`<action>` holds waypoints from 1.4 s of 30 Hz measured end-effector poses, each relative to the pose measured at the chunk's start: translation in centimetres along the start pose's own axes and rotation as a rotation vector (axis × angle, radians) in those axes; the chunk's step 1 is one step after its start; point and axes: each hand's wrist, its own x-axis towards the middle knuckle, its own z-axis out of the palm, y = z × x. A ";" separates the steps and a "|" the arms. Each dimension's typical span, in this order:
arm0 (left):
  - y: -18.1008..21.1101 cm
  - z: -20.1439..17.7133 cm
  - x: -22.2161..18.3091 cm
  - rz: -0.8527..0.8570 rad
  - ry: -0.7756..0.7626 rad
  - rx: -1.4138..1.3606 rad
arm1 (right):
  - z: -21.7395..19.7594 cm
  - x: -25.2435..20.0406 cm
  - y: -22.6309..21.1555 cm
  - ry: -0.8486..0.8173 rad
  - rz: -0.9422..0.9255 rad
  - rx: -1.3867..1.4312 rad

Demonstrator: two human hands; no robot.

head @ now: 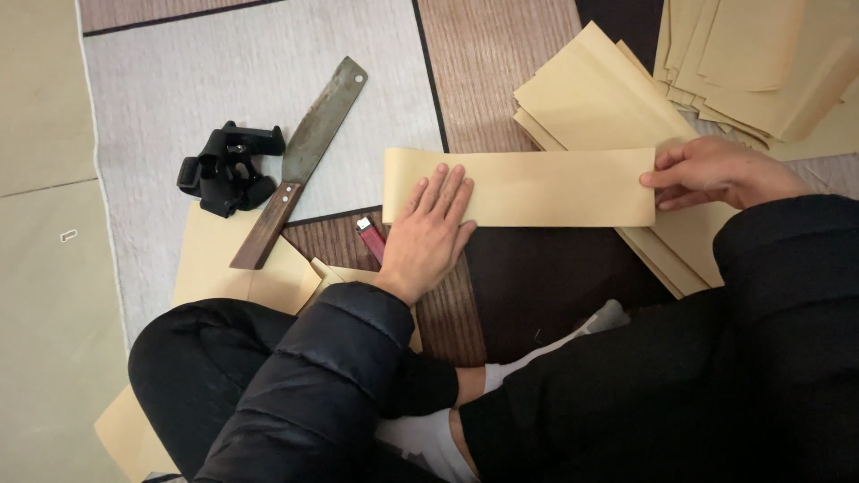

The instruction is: Cutting large sheets of paper into smaller strips by folding them and using a knife to slice along the creases.

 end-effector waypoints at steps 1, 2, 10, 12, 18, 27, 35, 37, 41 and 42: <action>-0.1 -0.1 0.0 0.000 -0.001 0.000 | 0.0 0.0 0.0 -0.001 0.001 0.000; -0.2 -0.2 0.0 -0.009 0.007 0.002 | 0.1 0.0 0.0 -0.010 0.007 0.006; -1.2 -0.3 0.0 -0.107 0.059 0.045 | 0.1 -0.2 -0.1 0.007 0.036 0.026; -1.4 -0.7 0.2 -0.230 0.050 0.038 | -0.3 -0.2 0.2 -0.026 -0.009 0.020; -2.5 0.1 -0.6 -0.260 0.053 0.036 | 0.1 -1.5 -0.7 0.024 0.027 -0.035; -2.3 1.2 -1.0 -0.239 0.046 0.059 | -1.3 -0.4 0.6 -0.011 0.007 -0.017; -3.1 1.4 -1.4 -0.261 0.007 0.090 | -0.8 0.3 1.0 -0.052 0.041 0.010; -3.4 1.6 -1.5 -0.254 0.004 0.099 | -0.9 -0.1 1.0 -0.024 0.050 -0.006; -4.4 1.4 -2.1 -0.245 -0.022 0.120 | -0.7 -0.3 0.7 -0.008 0.035 0.008; -4.6 1.3 -2.2 -0.238 -0.028 0.119 | -0.6 -0.8 0.4 0.018 0.040 -0.020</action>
